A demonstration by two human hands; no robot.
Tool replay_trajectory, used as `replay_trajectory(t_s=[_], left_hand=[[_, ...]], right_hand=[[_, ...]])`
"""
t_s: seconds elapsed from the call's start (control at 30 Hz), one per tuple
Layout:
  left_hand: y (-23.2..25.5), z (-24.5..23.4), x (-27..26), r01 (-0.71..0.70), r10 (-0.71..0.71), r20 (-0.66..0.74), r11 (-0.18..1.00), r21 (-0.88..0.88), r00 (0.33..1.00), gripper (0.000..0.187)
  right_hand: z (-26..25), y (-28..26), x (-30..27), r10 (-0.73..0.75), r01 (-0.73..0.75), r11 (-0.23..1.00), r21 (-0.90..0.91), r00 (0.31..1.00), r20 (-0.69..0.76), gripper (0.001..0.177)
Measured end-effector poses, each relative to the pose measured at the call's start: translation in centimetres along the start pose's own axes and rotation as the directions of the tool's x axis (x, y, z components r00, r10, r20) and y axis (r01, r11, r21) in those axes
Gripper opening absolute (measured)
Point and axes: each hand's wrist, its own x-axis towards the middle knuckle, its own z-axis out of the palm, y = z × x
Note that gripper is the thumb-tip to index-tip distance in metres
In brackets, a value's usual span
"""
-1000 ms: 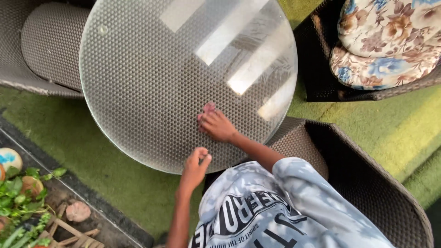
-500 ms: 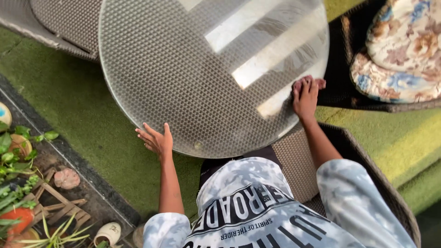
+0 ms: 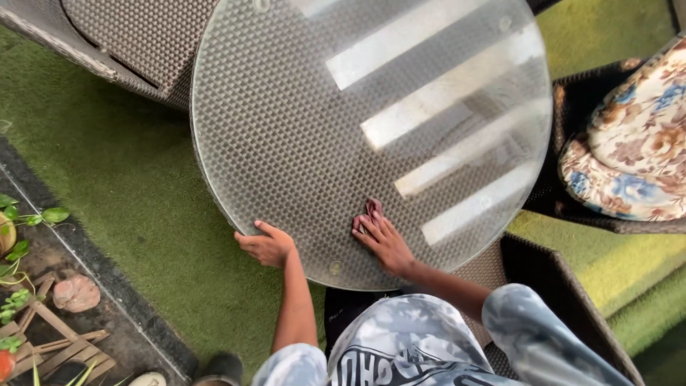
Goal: Watering a potted plant with a bucket and then cleaning a glass-top table with a cloth on a balcony.
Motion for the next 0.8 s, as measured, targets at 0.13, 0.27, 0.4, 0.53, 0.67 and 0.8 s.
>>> replay_trajectory(t_s=[0.13, 0.27, 0.4, 0.53, 0.67, 0.8], left_hand=[[1.3, -1.4, -0.2, 0.093, -0.092, 0.043, 0.995, -0.02, 0.995, 0.069], [-0.8, -0.3, 0.0, -0.002, 0.006, -0.059, 0.998, 0.064, 0.998, 0.069], [0.6, -0.8, 0.4, 0.009, -0.008, -0.023, 1.0, 0.019, 1.0, 0.071], [-0.3, -0.4, 0.3, -0.011, 0.012, -0.057, 1.0, 0.016, 0.998, 0.068], [-0.8, -0.6, 0.4, 0.031, -0.031, 0.008, 0.999, 0.011, 0.999, 0.073], [0.2, 0.3, 0.5, 0.001, -0.001, -0.06, 1.0, -0.004, 0.998, 0.072]], right_hand=[[-1.9, 1.7, 7.3, -0.242, 0.249, 0.969, -0.006, 0.948, 0.205, 0.081], [-3.3, 2.3, 15.7, -0.326, 0.331, 0.941, -0.066, 0.942, 0.075, 0.07], [-7.0, 3.5, 26.6, -0.244, 0.233, 0.964, -0.13, 0.967, -0.073, 0.067], [-11.3, 8.7, 36.1, 0.077, -0.087, 0.993, -0.084, 0.99, -0.117, 0.073], [-13.1, 21.4, 38.8, 0.193, -0.247, 0.96, -0.134, 0.926, -0.324, 0.073], [-14.3, 26.5, 41.8, 0.439, -0.52, 0.84, -0.157, 0.82, -0.366, 0.072]])
